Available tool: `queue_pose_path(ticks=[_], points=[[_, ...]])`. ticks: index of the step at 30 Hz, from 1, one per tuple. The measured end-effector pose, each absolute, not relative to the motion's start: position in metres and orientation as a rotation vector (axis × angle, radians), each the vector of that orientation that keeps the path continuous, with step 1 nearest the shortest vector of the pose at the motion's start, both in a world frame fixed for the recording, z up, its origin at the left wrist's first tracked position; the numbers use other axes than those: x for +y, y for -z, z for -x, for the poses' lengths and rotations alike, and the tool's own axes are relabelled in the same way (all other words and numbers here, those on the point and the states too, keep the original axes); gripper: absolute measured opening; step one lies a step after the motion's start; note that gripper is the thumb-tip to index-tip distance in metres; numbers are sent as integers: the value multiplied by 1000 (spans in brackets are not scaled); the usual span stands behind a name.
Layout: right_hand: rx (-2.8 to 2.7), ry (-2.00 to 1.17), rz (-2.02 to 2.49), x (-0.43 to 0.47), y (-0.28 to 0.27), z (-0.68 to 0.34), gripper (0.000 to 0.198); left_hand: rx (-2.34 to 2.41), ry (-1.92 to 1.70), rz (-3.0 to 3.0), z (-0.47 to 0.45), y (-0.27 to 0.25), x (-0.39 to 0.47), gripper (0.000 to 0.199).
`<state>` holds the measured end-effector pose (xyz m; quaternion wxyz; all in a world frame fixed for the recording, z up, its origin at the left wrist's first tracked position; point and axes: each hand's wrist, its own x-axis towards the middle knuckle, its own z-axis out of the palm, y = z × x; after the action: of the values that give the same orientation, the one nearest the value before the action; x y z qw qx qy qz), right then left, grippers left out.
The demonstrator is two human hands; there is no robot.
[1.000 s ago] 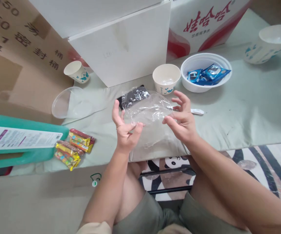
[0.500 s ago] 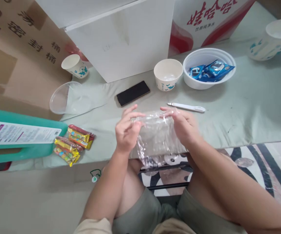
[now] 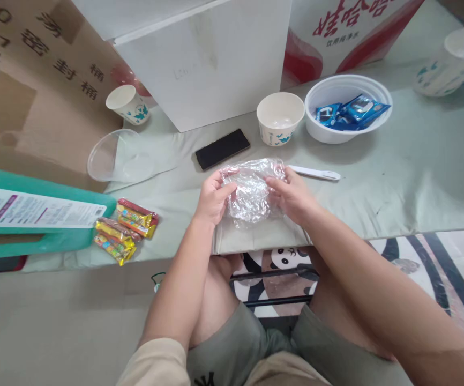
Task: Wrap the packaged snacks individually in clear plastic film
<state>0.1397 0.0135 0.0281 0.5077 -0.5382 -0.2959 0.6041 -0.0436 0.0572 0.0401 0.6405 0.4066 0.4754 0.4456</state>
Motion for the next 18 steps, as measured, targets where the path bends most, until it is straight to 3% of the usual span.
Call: queue_pose_path(ticks=[5,9,12,18], points=[[-817,-1504,1322,12,-34,-138,29,1010,-1216,-833,51,-38,63,43],[-871,-1456,1293,13,-38,-137,27,932,-822,-787,52,-41,60,58],[-930,-1377,1348,14,-38,-138,25,996,-637,-878,49,-41,57,40],[-889,-1249,1275,15,-36,-140,21,949,-826,-818,49,-40,61,20]])
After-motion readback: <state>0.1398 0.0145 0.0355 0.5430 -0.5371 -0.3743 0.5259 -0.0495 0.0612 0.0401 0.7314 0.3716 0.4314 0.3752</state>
